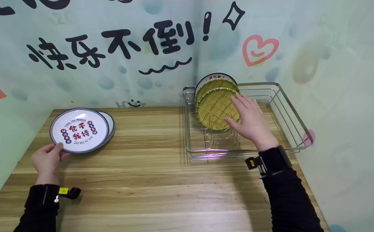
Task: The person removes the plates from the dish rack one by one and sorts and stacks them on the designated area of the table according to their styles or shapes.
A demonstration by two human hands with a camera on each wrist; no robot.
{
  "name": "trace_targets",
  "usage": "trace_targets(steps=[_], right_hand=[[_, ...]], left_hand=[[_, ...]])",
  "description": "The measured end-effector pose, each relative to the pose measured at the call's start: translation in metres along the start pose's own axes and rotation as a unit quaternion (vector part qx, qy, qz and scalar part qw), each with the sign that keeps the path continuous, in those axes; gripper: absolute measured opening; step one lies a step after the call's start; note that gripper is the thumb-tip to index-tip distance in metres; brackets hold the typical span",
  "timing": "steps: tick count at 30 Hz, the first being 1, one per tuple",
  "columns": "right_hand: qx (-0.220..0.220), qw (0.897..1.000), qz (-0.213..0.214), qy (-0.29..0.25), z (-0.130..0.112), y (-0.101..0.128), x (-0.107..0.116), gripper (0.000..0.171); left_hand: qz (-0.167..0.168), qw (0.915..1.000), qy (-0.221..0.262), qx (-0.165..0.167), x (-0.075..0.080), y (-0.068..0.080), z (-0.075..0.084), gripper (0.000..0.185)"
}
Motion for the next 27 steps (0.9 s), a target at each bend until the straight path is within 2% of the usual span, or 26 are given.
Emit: trace_targets(steps=[15,22,27], right_hand=[[-0.023,0.999,-0.015,0.024,0.002,-0.007,0.003,0.073],[-0.023,0.999,-0.020,0.024,0.000,-0.011,0.003,0.073],[-0.035,0.999,-0.025,0.020,0.000,-0.014,0.004,0.073]], left_hand=[[-0.013,0.9990,-0.041,-0.008,0.000,-0.004,0.001,0.041],[-0.032,0.9981,-0.051,-0.011,0.003,-0.007,0.000,0.044],[-0.059,0.9972,-0.044,0.004,0.005,-0.007,0.000,0.048]])
Point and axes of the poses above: each hand's wrist, its own y-axis away from the middle knuckle, its own x-axis out of the back of the hand, z = x × y, the point moved 3 cm from there along -y, towards the middle knuckle, and after that the axes turned 12 degrees about -y, right-handed, at the moved point
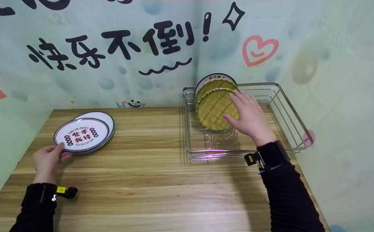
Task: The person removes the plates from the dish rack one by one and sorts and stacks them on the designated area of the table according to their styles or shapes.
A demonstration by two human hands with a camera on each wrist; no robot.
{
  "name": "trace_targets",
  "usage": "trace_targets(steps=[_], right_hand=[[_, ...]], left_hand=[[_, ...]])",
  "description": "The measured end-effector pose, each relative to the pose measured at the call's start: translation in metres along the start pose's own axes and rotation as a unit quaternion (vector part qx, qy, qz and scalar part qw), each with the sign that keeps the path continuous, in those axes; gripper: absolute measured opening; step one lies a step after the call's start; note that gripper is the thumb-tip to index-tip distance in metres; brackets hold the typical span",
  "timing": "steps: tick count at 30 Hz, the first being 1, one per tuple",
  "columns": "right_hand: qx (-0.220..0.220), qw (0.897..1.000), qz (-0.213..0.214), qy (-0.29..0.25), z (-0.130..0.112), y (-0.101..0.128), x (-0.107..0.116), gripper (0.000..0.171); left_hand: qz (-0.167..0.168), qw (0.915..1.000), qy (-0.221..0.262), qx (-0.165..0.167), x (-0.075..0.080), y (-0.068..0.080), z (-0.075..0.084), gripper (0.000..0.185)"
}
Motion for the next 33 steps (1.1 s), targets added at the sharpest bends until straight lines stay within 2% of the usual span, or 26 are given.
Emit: trace_targets(steps=[11,15,21,26,33], right_hand=[[-0.005,1.000,-0.009,0.016,0.001,-0.004,-0.002,0.072],[-0.015,1.000,-0.009,0.021,0.001,-0.005,-0.001,0.074],[-0.020,0.999,-0.022,0.020,-0.001,-0.009,-0.002,0.075],[-0.021,0.999,-0.024,0.025,-0.003,-0.012,-0.002,0.073],[-0.034,0.998,-0.041,0.037,-0.001,-0.019,-0.004,0.074]], left_hand=[[-0.027,0.9983,-0.052,0.008,0.002,-0.002,-0.001,0.050],[-0.037,0.9955,-0.087,-0.003,-0.001,-0.004,0.003,0.052],[-0.029,0.9881,-0.149,-0.027,-0.001,-0.004,0.005,0.053],[-0.025,0.9770,-0.203,-0.062,0.002,-0.003,0.011,0.049],[0.001,0.9479,-0.300,-0.106,0.007,0.001,0.020,0.049]])
Point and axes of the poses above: each hand's wrist, its own y-axis away from the middle knuckle, its own x-axis out of the back of the hand, z = x × y, the point moved 3 cm from there along -y, towards the middle knuckle, and after that the axes turned 12 degrees about -y, right-handed, at the moved point
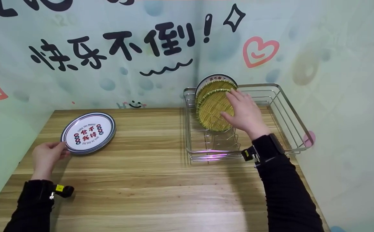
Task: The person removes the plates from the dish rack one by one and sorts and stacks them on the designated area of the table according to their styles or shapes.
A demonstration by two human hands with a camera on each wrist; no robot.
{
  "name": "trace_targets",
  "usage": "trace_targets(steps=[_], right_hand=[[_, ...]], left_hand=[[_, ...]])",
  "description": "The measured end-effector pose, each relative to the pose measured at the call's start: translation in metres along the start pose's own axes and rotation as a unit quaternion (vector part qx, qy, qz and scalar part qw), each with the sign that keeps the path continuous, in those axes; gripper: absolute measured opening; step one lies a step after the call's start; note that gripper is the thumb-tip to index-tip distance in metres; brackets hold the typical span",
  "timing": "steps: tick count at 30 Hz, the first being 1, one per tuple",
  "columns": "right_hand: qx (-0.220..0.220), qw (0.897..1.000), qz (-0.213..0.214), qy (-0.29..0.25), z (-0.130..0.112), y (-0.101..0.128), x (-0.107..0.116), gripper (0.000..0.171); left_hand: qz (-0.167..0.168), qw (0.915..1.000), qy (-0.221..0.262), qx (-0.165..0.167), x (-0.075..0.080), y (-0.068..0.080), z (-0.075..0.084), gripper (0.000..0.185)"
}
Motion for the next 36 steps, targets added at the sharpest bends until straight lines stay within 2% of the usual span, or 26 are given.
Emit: trace_targets(steps=[9,18,22,28,33,36], right_hand=[[-0.007,1.000,-0.011,-0.004,0.001,-0.010,0.000,0.075],[0.001,1.000,-0.002,-0.003,0.003,-0.020,-0.003,0.076],[0.011,1.000,0.011,0.007,0.003,-0.024,-0.005,0.075],[0.005,1.000,0.009,0.002,0.003,-0.030,-0.008,0.073],[0.001,1.000,0.008,0.001,0.004,-0.034,-0.010,0.071],[-0.001,1.000,0.010,-0.003,0.005,-0.036,-0.011,0.071]], left_hand=[[0.033,0.9985,-0.036,-0.023,0.009,0.004,0.010,0.050],[0.038,0.9977,-0.034,-0.043,0.010,0.011,0.023,0.057],[0.041,0.9964,-0.036,-0.064,0.009,0.014,0.027,0.057],[0.038,0.9921,-0.021,-0.118,0.005,0.020,0.032,0.061],[0.063,0.9809,-0.043,-0.179,0.000,0.028,0.037,0.060],[0.071,0.9748,-0.059,-0.203,-0.003,0.031,0.041,0.062]])
Point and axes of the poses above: each hand's wrist, its own y-axis away from the middle knuckle, its own x-axis out of the back of the hand, z = x × y, the point moved 3 cm from there along -y, towards the middle knuckle, and after that the axes turned 12 degrees about -y, right-handed, at the moved point
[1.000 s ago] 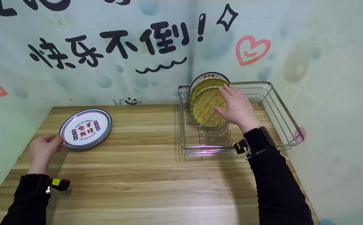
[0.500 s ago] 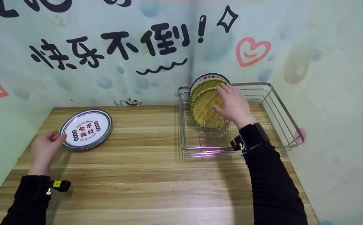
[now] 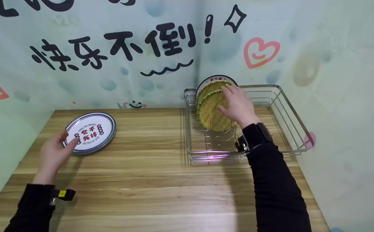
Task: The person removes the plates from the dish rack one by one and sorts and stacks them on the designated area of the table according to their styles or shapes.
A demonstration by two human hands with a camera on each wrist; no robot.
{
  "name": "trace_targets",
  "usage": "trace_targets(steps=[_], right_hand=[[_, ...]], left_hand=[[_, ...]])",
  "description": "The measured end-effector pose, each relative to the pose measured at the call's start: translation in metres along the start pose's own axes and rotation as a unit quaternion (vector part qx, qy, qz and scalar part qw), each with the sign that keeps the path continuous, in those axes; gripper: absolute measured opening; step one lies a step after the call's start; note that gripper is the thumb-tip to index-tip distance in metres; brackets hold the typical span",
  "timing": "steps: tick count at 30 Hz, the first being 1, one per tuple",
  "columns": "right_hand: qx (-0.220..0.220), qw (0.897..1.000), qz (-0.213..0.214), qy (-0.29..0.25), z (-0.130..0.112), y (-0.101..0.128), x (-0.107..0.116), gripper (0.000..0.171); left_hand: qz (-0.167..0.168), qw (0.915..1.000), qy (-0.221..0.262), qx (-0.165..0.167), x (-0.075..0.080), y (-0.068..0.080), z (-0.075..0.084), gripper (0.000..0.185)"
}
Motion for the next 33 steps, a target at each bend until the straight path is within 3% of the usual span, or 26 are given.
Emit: trace_targets(steps=[13,33], right_hand=[[-0.001,1.000,0.000,0.008,-0.001,-0.014,-0.006,0.073],[-0.018,1.000,-0.021,0.009,0.003,-0.019,-0.011,0.072]], left_hand=[[0.005,0.9964,-0.033,-0.078,-0.013,0.007,0.019,0.063],[-0.003,0.9908,-0.060,-0.121,-0.032,0.016,0.047,0.078]])
Point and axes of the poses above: each hand's wrist, its own y-axis away from the middle knuckle, its own x-axis out of the back of the hand, z = x × y, the point moved 3 cm from there along -y, towards the middle knuckle, and after that the axes turned 12 degrees about -y, right-handed, at the moved point
